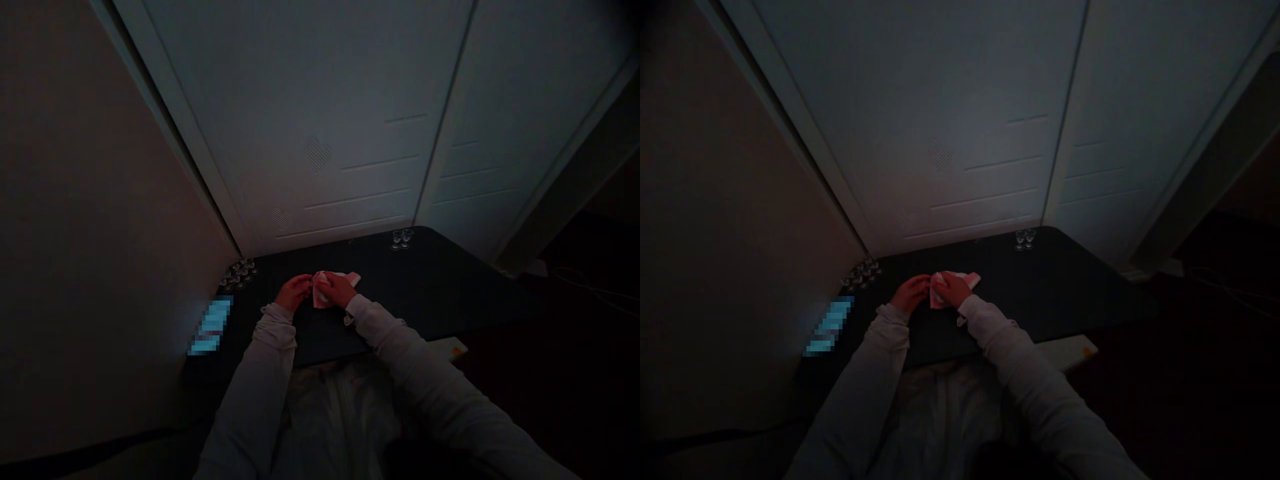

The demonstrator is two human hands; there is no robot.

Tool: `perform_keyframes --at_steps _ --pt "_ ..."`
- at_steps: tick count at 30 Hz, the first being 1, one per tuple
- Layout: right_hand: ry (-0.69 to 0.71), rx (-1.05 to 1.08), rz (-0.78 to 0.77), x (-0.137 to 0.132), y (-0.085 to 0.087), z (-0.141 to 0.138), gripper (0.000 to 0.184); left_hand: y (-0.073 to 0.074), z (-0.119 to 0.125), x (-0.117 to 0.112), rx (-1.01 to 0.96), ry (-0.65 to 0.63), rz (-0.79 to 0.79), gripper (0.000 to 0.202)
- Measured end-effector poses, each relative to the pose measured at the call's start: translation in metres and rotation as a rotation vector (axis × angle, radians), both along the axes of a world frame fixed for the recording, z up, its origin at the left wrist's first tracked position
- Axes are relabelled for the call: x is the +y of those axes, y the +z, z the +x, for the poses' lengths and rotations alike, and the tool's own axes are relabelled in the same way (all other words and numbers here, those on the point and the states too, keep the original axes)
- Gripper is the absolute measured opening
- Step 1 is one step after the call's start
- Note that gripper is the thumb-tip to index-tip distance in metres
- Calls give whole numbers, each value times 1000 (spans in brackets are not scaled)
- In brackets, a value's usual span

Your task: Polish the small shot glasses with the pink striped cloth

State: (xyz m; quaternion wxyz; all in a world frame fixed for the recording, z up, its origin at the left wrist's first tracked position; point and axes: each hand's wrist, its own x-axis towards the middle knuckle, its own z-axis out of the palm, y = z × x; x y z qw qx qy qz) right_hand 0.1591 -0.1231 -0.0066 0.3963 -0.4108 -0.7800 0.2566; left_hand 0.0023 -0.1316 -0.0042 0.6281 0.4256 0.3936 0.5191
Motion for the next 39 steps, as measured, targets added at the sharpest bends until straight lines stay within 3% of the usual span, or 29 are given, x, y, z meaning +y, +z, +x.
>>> perform_keyframes --at_steps 22,29,39 --pt "-23 4 -44 -2 3 0 24 -1 -2 2 -107 7 -4 25" --pt "-22 25 -37 2 -3 0 31 0 -8 6 -209 101 -13 17" --pt "-18 123 -49 2 -5 -2 45 7 -24 9 -555 358 -69 9"
